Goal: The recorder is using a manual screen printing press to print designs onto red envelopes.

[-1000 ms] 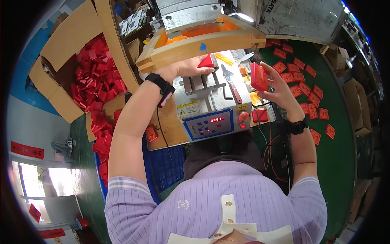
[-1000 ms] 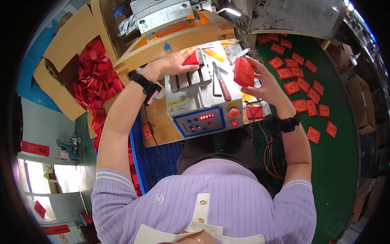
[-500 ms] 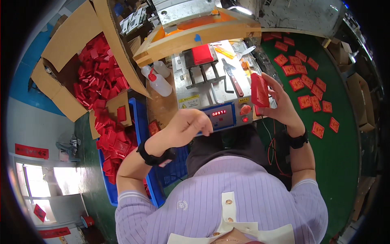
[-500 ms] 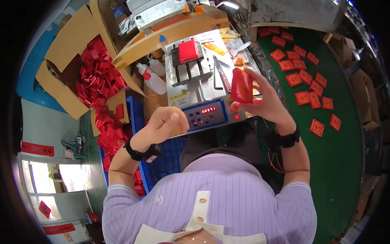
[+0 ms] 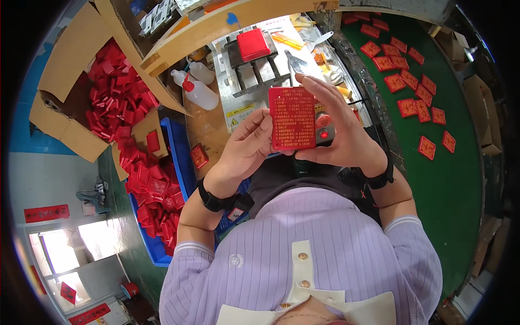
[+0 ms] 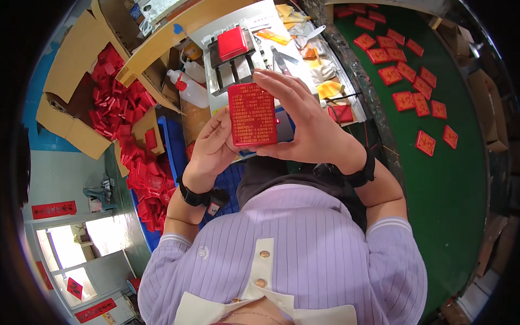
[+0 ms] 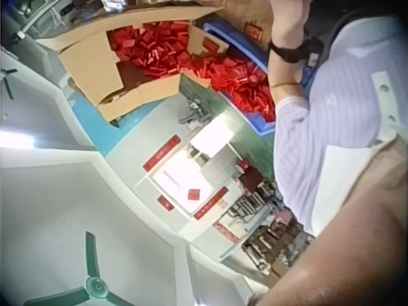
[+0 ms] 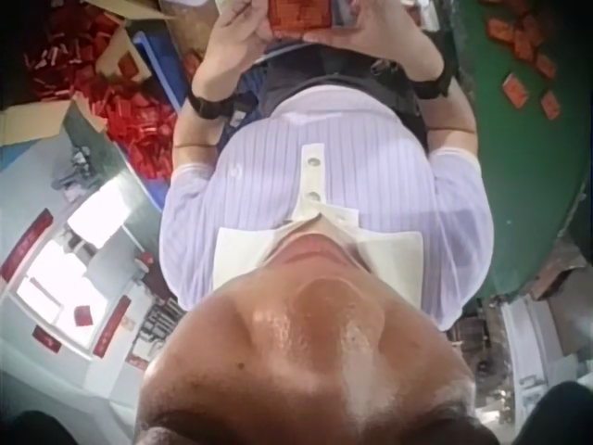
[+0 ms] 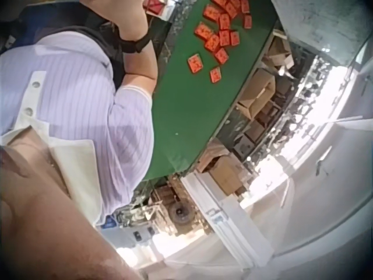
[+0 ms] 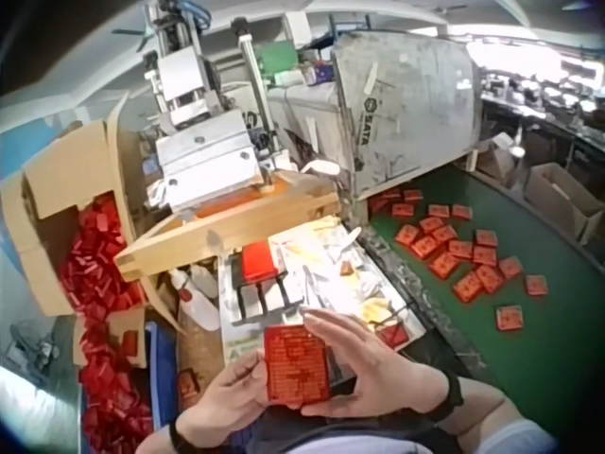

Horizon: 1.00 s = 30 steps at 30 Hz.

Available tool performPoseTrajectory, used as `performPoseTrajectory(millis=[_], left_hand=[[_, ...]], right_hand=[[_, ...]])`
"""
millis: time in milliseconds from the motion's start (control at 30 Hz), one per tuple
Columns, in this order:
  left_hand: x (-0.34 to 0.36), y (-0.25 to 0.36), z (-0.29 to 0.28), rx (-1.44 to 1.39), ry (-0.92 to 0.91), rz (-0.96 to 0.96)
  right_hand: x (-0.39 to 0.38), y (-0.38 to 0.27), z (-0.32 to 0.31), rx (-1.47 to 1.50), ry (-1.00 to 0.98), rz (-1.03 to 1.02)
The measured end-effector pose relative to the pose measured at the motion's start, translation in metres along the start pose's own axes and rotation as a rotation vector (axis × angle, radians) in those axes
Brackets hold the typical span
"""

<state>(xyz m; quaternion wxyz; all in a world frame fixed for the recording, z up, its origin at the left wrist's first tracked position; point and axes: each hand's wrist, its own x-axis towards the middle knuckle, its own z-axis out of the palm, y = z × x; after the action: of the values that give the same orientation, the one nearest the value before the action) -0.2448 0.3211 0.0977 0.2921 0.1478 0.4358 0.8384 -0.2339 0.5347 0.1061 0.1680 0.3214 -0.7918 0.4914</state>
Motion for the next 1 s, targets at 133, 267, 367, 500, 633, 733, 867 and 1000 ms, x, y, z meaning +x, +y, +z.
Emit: performPoseTrajectory(millis=[133, 267, 367, 500, 633, 733, 867, 1000], left_hand=[[-0.003, 0.002, -0.005, 0.0, -0.101, -0.002], [-0.004, 0.004, -0.001, 0.04, -0.086, -0.032], [-0.006, 0.004, 0.005, 0.037, -0.062, -0.026], [-0.006, 0.003, 0.006, 0.027, -0.047, -0.013], [-0.005, 0.003, 0.004, 0.011, -0.071, -0.011], [-0.005, -0.004, 0.0, 0.05, -0.024, 0.015], [-0.002, -0.005, 0.007, 0.482, 0.088, -0.032], [-0.016, -0.007, -0.035, 1.013, 0.144, 0.12]], right_hand=[[-0.004, 0.003, -0.001, 0.083, -0.004, -0.004], [-0.008, 0.004, 0.001, 0.136, 0.017, -0.011], [-0.009, 0.002, 0.001, 0.178, 0.029, -0.009], [-0.01, 0.001, 0.003, 0.216, 0.042, 0.014], [-0.01, 0.001, 0.002, 0.196, 0.034, 0.025], [-0.01, -0.001, -0.005, 0.044, -0.025, 0.024], [-0.031, 0.002, -0.016, -0.082, -0.127, 0.199], [-0.106, 0.032, -0.041, -0.037, 0.161, 0.512]])
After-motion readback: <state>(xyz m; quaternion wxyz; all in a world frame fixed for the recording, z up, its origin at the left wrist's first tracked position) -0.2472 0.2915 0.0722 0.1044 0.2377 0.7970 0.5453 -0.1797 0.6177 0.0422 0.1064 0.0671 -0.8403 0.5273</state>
